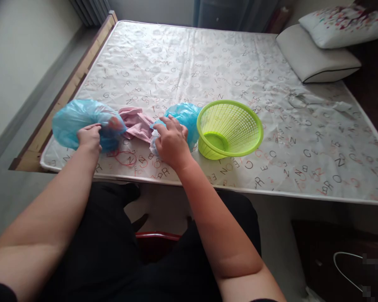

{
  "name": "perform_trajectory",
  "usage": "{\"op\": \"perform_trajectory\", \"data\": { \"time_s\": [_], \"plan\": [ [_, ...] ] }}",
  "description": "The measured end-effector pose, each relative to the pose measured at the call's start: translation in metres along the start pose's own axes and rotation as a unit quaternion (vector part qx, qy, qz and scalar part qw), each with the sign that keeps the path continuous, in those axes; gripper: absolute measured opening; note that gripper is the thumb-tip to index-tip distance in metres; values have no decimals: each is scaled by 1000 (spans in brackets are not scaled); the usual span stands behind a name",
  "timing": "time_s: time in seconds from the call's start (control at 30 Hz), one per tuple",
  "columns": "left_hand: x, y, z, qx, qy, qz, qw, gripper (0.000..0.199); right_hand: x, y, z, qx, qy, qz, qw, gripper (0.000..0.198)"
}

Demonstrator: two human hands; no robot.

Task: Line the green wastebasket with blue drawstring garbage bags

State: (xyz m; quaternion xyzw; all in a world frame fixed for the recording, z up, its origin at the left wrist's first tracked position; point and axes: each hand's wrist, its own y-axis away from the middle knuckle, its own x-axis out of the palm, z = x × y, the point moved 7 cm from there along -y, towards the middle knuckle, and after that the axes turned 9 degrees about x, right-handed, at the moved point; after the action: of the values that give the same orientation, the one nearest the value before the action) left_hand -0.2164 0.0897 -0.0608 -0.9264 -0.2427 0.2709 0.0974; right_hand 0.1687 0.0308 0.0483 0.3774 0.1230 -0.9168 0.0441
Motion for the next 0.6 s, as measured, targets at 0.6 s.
{"op": "perform_trajectory", "data": {
  "time_s": [0.6],
  "plan": [
    [56,58,-146,-11,316,86,945,35,69,13,-35,153,-285,221,920,15]
  ]
}}
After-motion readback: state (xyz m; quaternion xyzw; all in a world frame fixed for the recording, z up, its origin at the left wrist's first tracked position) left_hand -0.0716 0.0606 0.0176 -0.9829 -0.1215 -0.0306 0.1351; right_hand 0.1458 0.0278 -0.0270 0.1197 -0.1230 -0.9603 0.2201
